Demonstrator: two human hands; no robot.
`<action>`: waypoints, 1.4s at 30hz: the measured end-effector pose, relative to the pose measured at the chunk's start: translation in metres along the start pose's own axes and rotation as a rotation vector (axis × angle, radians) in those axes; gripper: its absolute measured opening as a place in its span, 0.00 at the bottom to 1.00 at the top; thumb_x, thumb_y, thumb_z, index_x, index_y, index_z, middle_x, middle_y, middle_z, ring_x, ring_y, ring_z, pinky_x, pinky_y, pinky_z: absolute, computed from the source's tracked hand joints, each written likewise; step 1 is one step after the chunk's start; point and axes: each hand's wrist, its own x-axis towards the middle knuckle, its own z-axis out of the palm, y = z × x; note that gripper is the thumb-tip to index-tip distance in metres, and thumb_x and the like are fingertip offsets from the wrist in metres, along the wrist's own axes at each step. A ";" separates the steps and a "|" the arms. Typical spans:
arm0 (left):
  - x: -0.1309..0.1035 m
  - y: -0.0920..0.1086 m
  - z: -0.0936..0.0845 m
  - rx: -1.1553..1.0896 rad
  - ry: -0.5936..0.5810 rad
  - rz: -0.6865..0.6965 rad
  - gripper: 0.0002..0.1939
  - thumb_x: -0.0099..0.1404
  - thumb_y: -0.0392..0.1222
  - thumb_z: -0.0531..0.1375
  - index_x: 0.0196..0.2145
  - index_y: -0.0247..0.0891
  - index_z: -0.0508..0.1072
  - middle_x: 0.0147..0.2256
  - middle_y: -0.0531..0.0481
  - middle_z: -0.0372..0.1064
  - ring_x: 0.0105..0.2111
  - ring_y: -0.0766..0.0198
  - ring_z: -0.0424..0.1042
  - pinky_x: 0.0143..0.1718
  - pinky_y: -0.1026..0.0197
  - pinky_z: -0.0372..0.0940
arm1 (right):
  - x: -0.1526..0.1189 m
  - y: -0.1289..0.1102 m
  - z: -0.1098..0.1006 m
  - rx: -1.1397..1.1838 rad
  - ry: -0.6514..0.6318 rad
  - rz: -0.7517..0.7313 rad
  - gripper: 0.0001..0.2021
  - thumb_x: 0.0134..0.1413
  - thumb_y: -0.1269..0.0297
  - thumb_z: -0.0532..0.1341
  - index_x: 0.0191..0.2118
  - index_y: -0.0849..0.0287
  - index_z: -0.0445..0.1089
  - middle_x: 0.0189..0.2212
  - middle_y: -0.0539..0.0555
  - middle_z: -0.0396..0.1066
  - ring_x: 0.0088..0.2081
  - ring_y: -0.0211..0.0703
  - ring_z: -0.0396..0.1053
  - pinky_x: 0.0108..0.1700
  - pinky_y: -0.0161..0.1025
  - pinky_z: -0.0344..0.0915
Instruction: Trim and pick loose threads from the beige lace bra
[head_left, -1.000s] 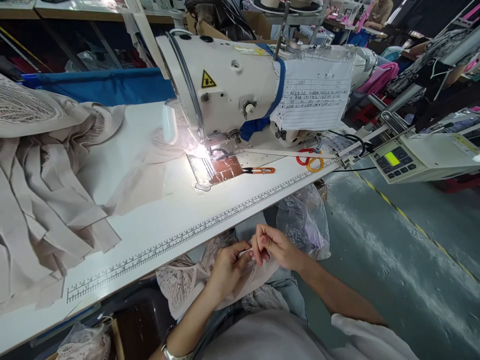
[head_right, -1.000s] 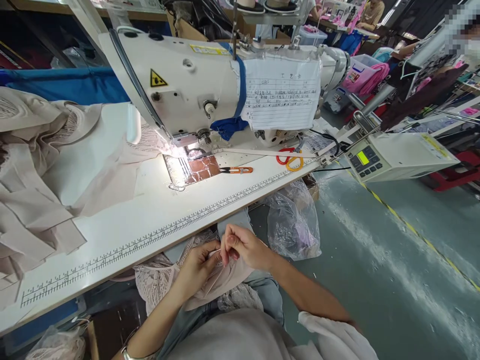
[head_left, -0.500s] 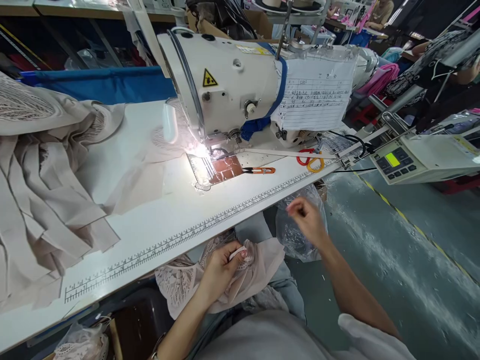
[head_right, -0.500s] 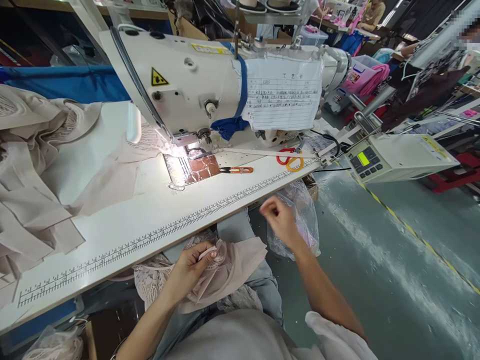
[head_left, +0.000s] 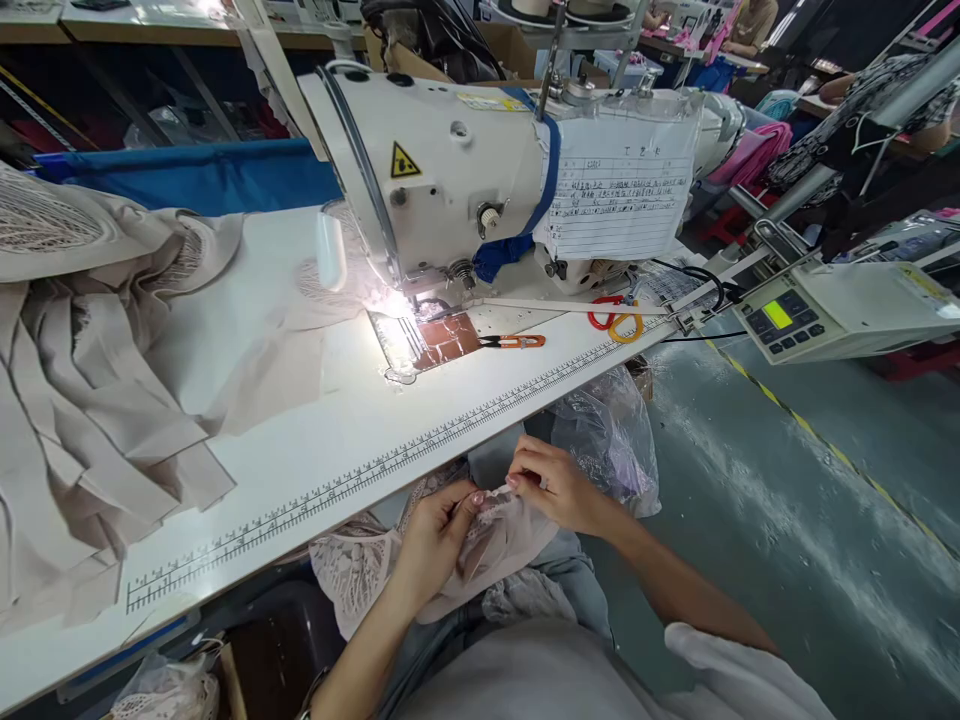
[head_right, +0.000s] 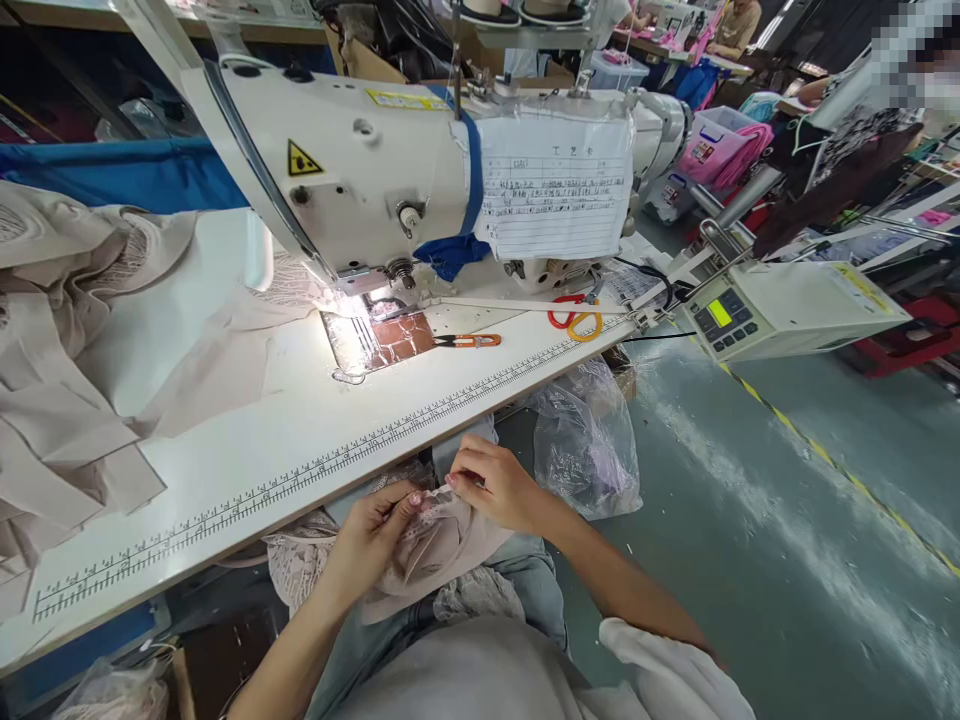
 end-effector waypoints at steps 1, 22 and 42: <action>0.000 0.001 -0.001 0.028 0.021 0.038 0.19 0.69 0.50 0.53 0.24 0.39 0.69 0.24 0.52 0.61 0.27 0.62 0.64 0.30 0.62 0.57 | 0.001 0.000 -0.001 0.014 0.020 0.019 0.20 0.72 0.52 0.51 0.29 0.57 0.63 0.28 0.49 0.58 0.27 0.37 0.58 0.31 0.37 0.56; -0.003 0.013 0.002 -0.097 -0.016 -0.038 0.20 0.67 0.54 0.53 0.22 0.40 0.63 0.21 0.56 0.54 0.24 0.65 0.55 0.26 0.63 0.51 | 0.006 -0.014 0.006 0.166 0.198 0.199 0.27 0.66 0.44 0.55 0.22 0.59 0.68 0.23 0.49 0.61 0.26 0.37 0.61 0.31 0.37 0.55; 0.000 0.002 0.009 -0.282 0.031 -0.089 0.17 0.67 0.52 0.59 0.34 0.36 0.78 0.30 0.48 0.74 0.33 0.59 0.70 0.37 0.62 0.63 | -0.009 -0.014 0.011 -0.525 0.163 -0.293 0.18 0.71 0.74 0.48 0.60 0.57 0.66 0.34 0.53 0.67 0.31 0.40 0.64 0.34 0.37 0.63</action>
